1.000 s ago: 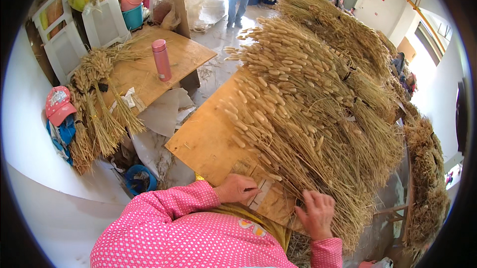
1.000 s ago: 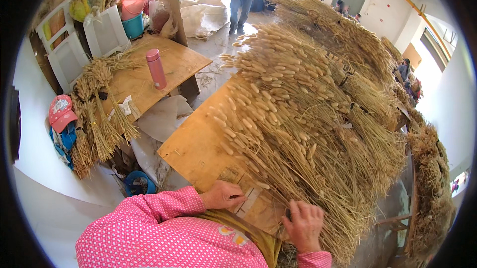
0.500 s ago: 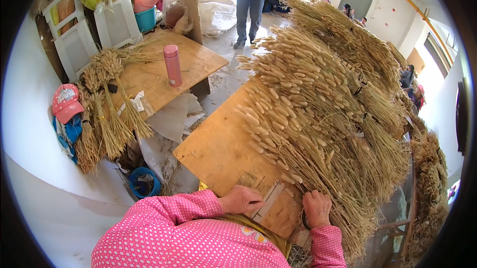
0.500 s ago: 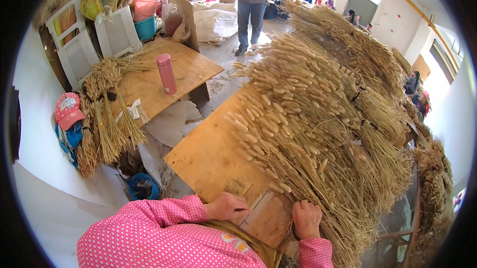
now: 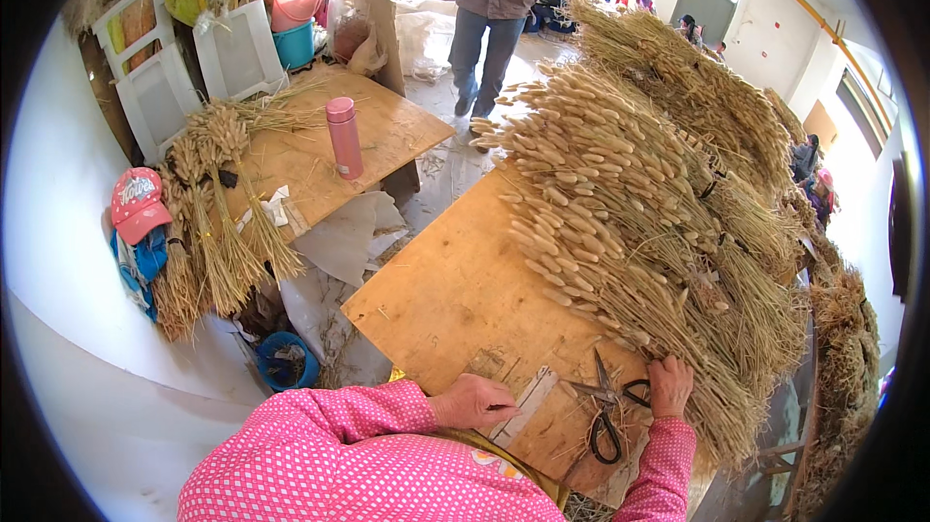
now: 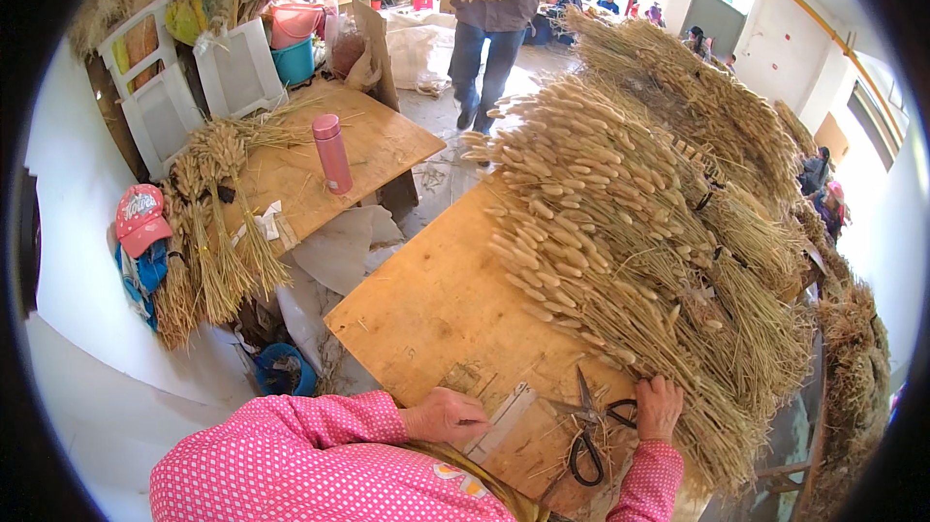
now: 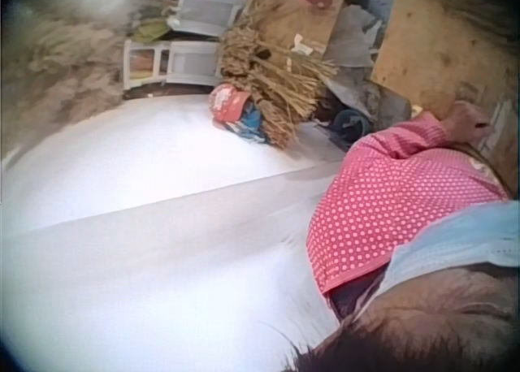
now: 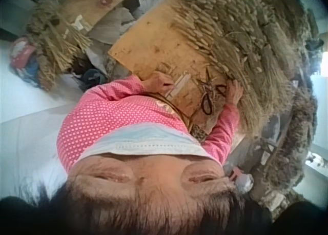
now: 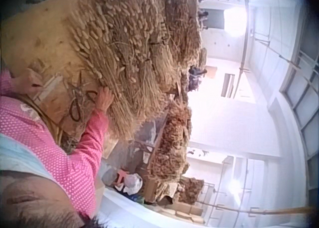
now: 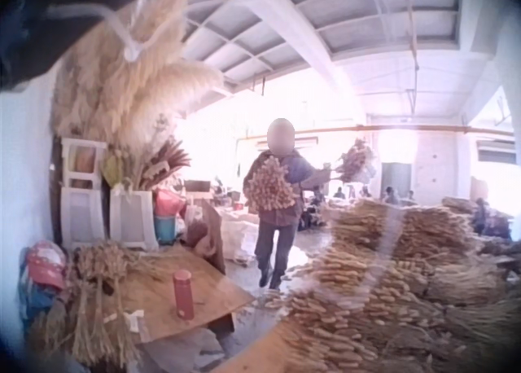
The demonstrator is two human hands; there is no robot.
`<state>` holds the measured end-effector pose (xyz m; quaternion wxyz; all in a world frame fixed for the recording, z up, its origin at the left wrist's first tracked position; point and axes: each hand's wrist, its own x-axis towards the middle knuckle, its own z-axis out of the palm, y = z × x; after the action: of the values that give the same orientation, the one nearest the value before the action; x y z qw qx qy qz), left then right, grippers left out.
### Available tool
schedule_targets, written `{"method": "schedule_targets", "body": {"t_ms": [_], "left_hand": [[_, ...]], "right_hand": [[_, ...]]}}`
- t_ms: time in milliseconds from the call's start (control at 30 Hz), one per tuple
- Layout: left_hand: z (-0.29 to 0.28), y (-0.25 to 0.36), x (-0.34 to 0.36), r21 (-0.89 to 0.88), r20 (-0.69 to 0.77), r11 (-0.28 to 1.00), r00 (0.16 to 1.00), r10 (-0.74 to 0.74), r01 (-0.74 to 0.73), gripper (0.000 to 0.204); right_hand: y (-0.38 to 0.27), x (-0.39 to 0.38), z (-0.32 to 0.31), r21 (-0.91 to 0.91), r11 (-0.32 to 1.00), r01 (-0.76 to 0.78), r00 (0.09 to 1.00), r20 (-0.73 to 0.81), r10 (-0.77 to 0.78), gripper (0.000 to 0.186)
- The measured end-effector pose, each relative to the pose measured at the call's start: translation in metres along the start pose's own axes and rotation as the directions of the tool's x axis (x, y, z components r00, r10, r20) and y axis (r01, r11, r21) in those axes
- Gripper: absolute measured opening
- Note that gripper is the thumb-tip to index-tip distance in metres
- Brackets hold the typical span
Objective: The person gathers dried plant stalks on a wooden table, aligns them into a bundle, and secures the bundle with a rubber band. The person uses scissors to trim the stalks and places the finished bundle aside.
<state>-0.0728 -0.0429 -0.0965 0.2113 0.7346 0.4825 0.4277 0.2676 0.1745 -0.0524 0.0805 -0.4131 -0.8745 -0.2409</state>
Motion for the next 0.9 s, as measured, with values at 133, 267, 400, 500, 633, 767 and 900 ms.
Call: {"method": "schedule_targets", "body": {"t_ms": [133,267,400,500,633,767,900], "left_hand": [[0.0,0.003,-0.002,-0.176,-0.058,0.98,0.992,-0.108,0.096,0.011],[-0.02,-0.007,-0.006,-0.234,-0.166,0.959,0.965,-0.201,0.159,0.015],[-0.065,-0.029,-0.01,-0.093,-0.385,0.946,0.865,-0.321,0.31,0.016],[-0.102,-0.042,-0.005,-0.061,-0.527,0.932,0.781,-0.335,0.358,0.012],[-0.138,-0.044,0.004,-0.004,-0.583,0.923,0.749,-0.314,0.384,0.016],[-0.15,-0.037,0.015,-0.066,-0.588,0.929,0.737,-0.332,0.365,0.017],[-0.158,-0.028,0.028,0.047,-0.564,0.957,0.798,-0.211,0.286,0.018]], "right_hand": [[-0.016,-0.004,-0.012,0.079,0.992,-0.099,0.995,0.035,0.097,0.018],[-0.043,-0.023,-0.059,0.238,0.963,-0.124,0.988,0.121,0.097,0.024],[-0.07,-0.044,-0.101,0.31,0.943,-0.124,0.989,0.114,0.093,0.023],[-0.087,-0.056,-0.12,0.41,0.909,-0.078,0.995,0.092,0.044,0.018],[-0.112,-0.066,-0.13,0.459,0.887,-0.056,0.998,0.046,0.039,0.01],[-0.134,-0.071,-0.128,0.546,0.837,0.031,0.999,-0.025,-0.021,0.014],[-0.155,-0.075,-0.126,0.599,0.79,0.128,0.992,-0.061,-0.115,0.01]]}}
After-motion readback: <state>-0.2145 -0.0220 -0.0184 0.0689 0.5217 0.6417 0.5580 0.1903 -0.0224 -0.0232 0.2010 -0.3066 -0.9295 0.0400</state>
